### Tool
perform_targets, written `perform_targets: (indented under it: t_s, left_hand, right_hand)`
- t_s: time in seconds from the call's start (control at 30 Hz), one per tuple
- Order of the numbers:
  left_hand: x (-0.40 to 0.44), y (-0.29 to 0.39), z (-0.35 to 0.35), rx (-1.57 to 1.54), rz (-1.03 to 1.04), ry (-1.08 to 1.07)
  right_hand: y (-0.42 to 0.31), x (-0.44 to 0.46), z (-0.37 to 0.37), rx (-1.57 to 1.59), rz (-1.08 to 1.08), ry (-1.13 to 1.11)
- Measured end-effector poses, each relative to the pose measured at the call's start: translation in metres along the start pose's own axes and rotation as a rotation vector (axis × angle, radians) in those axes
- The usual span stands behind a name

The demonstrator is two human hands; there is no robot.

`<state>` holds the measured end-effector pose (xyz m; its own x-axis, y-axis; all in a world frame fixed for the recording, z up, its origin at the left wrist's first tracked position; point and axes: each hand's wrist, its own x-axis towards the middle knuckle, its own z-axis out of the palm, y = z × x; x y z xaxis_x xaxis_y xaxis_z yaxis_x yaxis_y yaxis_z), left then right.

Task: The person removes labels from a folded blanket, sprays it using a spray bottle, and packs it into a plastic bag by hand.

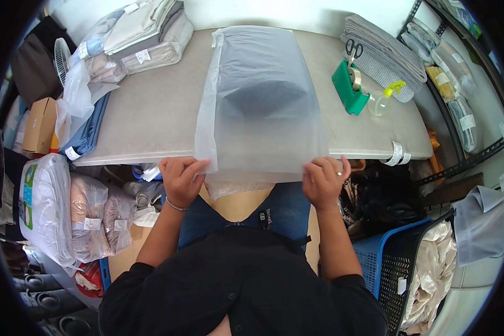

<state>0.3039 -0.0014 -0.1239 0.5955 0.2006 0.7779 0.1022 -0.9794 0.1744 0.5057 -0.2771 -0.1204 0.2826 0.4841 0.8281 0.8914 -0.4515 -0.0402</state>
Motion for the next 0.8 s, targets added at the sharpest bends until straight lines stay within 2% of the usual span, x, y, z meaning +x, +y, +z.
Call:
perform_targets:
  t_s: [0.07, 0.1, 0.17, 0.23, 0.33, 0.4, 0.47, 0.5, 0.67, 0.73, 0.8]
  left_hand:
    - [-0.006, -0.003, 0.001, -0.060, 0.110, 0.119]
    - [-0.010, -0.005, 0.002, -0.056, 0.104, 0.117]
    - [-0.018, -0.010, 0.002, -0.139, 0.146, 0.128]
    - [-0.019, -0.010, -0.001, -0.141, 0.177, 0.131]
    - [-0.027, -0.013, 0.002, -0.143, 0.206, 0.128]
    - [-0.028, -0.011, 0.004, -0.143, 0.196, 0.116]
    - [-0.018, 0.000, 0.007, -0.200, 0.002, 0.173]
    - [-0.015, 0.003, 0.006, -0.200, 0.004, 0.172]
    - [0.005, 0.013, 0.000, -0.037, -0.054, -0.066]
    - [0.003, 0.008, 0.000, -0.032, 0.001, -0.052]
    - [0.001, 0.004, 0.001, -0.029, 0.058, -0.040]
  right_hand:
    - [0.005, -0.001, -0.009, 0.047, 0.056, 0.053]
    - [0.008, -0.004, -0.014, 0.086, 0.120, 0.105]
    - [0.009, -0.018, -0.011, 0.078, 0.098, 0.102]
    - [-0.007, -0.030, -0.005, 0.111, 0.075, 0.284]
    - [-0.059, -0.015, -0.002, 0.127, -0.130, 0.096]
    - [-0.080, -0.001, 0.011, 0.108, -0.152, -0.072]
    - [-0.092, 0.013, 0.029, 0.079, -0.141, -0.125]
    - [-0.095, 0.019, 0.037, 0.050, -0.138, -0.172]
    - [-0.094, 0.025, 0.059, 0.067, -0.214, -0.125]
    - [-0.091, 0.027, 0.058, 0.092, -0.249, -0.098]
    - [-0.091, 0.030, 0.049, 0.155, -0.303, 0.036]
